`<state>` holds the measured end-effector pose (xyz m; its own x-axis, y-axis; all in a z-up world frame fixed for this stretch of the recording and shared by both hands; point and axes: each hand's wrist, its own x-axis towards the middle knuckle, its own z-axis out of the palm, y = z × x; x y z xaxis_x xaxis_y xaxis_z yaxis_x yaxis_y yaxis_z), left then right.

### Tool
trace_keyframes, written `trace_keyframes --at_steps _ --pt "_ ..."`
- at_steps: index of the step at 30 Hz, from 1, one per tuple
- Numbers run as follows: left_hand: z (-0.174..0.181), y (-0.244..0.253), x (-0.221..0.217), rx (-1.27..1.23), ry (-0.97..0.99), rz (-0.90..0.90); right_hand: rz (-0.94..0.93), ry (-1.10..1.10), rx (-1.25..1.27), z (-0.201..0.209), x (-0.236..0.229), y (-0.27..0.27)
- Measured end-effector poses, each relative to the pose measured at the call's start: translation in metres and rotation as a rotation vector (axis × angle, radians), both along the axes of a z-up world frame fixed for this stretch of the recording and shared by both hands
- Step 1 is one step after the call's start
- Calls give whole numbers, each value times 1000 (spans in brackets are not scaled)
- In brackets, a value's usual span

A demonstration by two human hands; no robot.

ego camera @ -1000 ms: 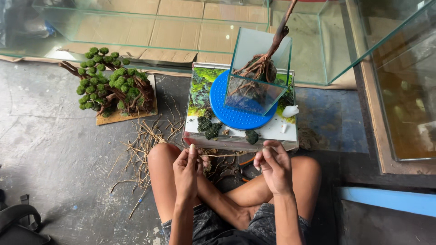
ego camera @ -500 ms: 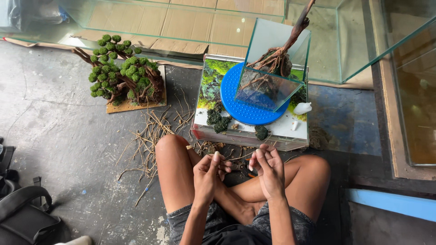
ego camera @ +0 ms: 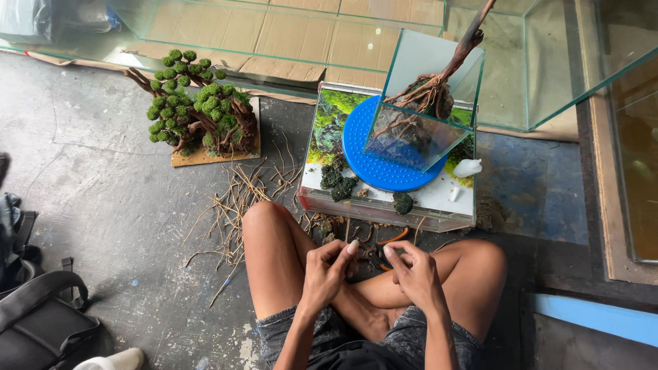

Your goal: The person arranges a piece of driftwood inside a small glass tank, applying glue to secure it. They then cut a thin stick with pliers and insert it into the arrangement, applying more glue to fix it in place.

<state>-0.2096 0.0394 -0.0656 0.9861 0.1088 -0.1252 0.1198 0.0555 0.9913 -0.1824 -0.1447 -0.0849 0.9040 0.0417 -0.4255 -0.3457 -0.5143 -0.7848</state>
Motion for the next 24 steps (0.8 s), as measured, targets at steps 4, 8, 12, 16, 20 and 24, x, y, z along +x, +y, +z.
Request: trace_keyframes --at_steps 4,8,12,16,20,24 --pt "8 0 -4 154 -10 -66 5 -162 0 11 -2 5" --pt "2 -3 -10 266 -71 -233 -32 -385 372 16 -2 13" --pt "-3 -8 -14 425 -136 -240 -76 -549 178 7 -1 14" --pt "-3 -9 -13 541 -220 -104 -60 -578 3 -6 0 10" --pt "-4 -14 -13 608 -306 -137 -269 -309 471 -9 -2 18" --pt "-8 -20 -13 570 -295 -81 -404 -170 711 -23 1 21"
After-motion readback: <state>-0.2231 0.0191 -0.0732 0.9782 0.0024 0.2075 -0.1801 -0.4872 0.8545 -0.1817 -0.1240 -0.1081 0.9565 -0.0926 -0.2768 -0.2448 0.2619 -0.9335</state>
